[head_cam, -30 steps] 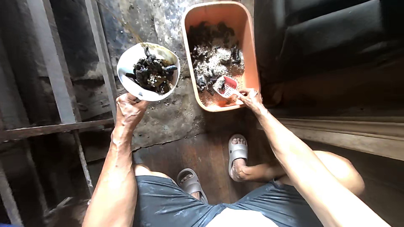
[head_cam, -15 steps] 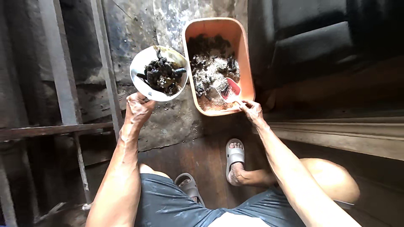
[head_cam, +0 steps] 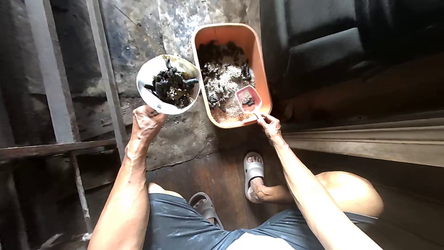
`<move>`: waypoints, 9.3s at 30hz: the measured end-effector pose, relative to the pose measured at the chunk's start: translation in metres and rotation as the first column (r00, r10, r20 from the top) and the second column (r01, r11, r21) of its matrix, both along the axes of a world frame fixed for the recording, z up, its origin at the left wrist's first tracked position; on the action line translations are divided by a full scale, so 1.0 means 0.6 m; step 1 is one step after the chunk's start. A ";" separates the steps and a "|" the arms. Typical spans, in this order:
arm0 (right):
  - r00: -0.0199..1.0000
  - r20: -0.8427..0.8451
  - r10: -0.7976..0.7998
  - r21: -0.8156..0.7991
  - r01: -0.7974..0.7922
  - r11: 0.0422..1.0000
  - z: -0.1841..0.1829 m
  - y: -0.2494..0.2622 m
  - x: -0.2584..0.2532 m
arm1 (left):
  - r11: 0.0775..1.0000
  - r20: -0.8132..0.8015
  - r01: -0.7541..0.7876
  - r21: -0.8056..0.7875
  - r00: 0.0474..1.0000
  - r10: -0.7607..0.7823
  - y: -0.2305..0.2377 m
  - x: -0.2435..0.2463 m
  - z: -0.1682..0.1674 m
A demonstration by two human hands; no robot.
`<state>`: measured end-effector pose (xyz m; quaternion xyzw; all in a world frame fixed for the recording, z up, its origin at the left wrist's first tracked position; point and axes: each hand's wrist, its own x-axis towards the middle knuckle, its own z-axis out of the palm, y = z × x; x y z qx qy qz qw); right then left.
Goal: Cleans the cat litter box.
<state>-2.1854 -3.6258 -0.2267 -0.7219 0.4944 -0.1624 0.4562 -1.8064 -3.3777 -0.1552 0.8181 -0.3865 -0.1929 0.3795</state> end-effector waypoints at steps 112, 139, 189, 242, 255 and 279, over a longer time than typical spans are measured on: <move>0.854 -0.512 0.094 0.135 -0.029 0.990 -0.018 0.029 0.207 | 0.991 -0.011 -0.127 0.044 0.992 0.128 0.032 0.016 -0.012; 0.953 -0.265 -0.149 -0.149 0.112 0.982 -0.016 0.091 0.085 | 0.998 -0.056 -0.032 -0.052 0.998 0.029 -0.002 0.010 -0.021; 0.962 -0.243 -0.127 -0.089 0.109 0.990 -0.007 0.073 0.048 | 0.999 -0.052 0.011 -0.052 0.999 -0.014 -0.009 0.005 -0.026; 0.860 -0.410 0.304 -0.662 -0.510 0.550 0.312 0.067 0.242 | 0.980 -0.154 0.164 -0.111 0.971 -0.180 -0.064 -0.033 -0.062; 0.972 -0.192 0.136 -0.602 -0.227 0.766 0.276 0.045 0.208 | 0.993 -0.106 0.111 -0.051 0.988 -0.116 -0.049 -0.009 -0.053; 0.618 -0.739 0.267 0.147 -0.239 0.960 0.058 0.011 0.194 | 0.979 0.046 -0.155 0.129 0.988 0.150 0.018 0.025 -0.017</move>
